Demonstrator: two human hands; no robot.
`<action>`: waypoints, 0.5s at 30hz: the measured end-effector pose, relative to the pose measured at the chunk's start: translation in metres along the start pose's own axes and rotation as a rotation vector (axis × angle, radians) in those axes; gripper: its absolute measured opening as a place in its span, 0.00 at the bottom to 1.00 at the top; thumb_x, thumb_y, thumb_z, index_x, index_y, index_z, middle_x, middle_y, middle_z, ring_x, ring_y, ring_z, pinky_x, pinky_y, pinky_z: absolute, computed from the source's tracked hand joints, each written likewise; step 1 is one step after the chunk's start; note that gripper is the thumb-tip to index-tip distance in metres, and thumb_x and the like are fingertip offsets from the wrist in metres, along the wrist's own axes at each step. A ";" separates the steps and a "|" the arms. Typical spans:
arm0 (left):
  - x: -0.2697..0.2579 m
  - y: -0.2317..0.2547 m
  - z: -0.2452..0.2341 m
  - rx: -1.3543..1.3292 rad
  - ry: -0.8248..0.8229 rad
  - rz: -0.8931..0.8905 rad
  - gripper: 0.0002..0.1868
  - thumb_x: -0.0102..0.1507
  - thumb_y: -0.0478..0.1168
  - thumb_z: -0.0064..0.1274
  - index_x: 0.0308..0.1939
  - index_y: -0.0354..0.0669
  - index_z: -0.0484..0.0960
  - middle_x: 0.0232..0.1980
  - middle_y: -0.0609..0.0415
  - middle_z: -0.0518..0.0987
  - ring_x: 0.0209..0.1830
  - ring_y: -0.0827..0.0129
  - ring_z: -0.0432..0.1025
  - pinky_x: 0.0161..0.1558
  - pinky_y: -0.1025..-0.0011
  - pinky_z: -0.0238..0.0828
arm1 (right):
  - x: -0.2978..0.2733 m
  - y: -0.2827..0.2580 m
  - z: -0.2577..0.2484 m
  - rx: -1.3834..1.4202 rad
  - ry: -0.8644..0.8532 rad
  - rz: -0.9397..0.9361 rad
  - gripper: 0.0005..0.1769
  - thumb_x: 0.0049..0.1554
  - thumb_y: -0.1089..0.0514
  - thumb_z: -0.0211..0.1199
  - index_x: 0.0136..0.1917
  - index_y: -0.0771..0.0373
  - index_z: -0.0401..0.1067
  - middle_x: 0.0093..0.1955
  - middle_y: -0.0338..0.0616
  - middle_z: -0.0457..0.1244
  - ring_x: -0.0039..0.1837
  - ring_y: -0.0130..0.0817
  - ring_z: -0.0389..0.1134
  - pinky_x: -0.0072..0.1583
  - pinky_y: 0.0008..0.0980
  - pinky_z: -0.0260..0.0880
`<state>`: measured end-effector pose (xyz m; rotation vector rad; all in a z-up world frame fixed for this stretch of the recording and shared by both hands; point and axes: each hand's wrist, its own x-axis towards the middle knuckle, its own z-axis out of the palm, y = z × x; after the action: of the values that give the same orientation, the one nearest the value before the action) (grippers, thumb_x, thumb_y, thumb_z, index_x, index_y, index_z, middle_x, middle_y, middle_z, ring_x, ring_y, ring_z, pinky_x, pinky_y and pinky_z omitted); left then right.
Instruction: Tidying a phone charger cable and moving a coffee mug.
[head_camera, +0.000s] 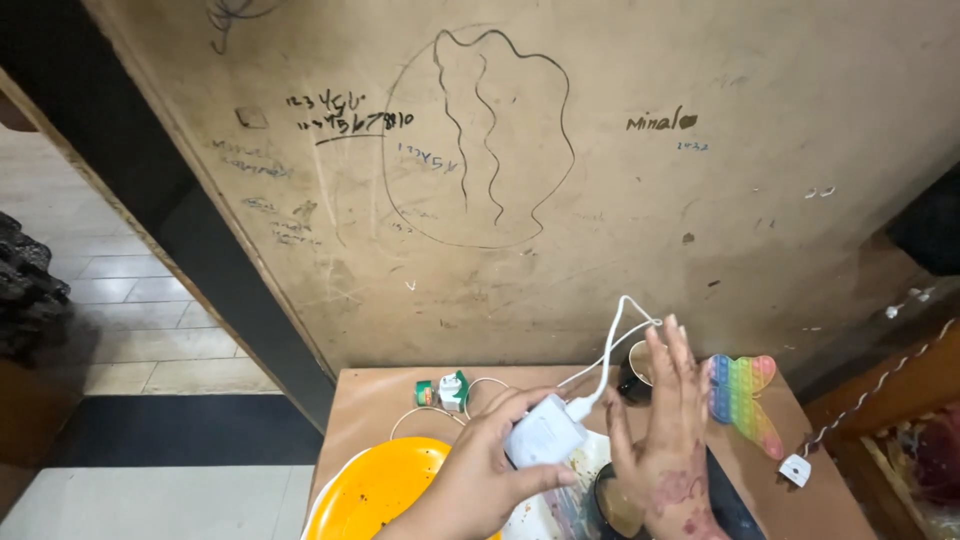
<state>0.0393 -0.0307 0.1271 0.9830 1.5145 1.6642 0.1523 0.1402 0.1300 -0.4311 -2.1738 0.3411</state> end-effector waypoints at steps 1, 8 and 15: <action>-0.004 0.003 0.001 0.002 0.001 0.001 0.38 0.55 0.34 0.68 0.68 0.39 0.70 0.63 0.53 0.76 0.64 0.71 0.71 0.63 0.71 0.70 | 0.005 -0.005 -0.005 0.002 0.002 -0.001 0.43 0.54 0.59 0.62 0.79 0.64 0.50 0.82 0.57 0.46 0.83 0.54 0.46 0.79 0.61 0.35; -0.023 0.062 0.006 -0.414 -0.283 -0.121 0.41 0.57 0.27 0.64 0.73 0.37 0.67 0.65 0.54 0.76 0.66 0.74 0.70 0.68 0.73 0.67 | 0.029 -0.011 -0.012 0.063 -0.010 0.038 0.35 0.57 0.56 0.63 0.75 0.63 0.57 0.70 0.53 0.61 0.74 0.51 0.58 0.79 0.61 0.35; -0.036 0.125 0.009 -0.423 -0.221 0.041 0.41 0.61 0.28 0.58 0.78 0.42 0.62 0.67 0.57 0.74 0.69 0.72 0.67 0.68 0.72 0.64 | 0.019 -0.009 -0.007 0.305 -0.119 0.220 0.17 0.50 0.62 0.62 0.54 0.62 0.72 0.44 0.50 0.67 0.49 0.43 0.70 0.49 0.42 0.73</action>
<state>0.0659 -0.0704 0.2482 0.9304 0.9526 1.7436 0.1457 0.1404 0.1512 -0.4866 -2.1447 0.8259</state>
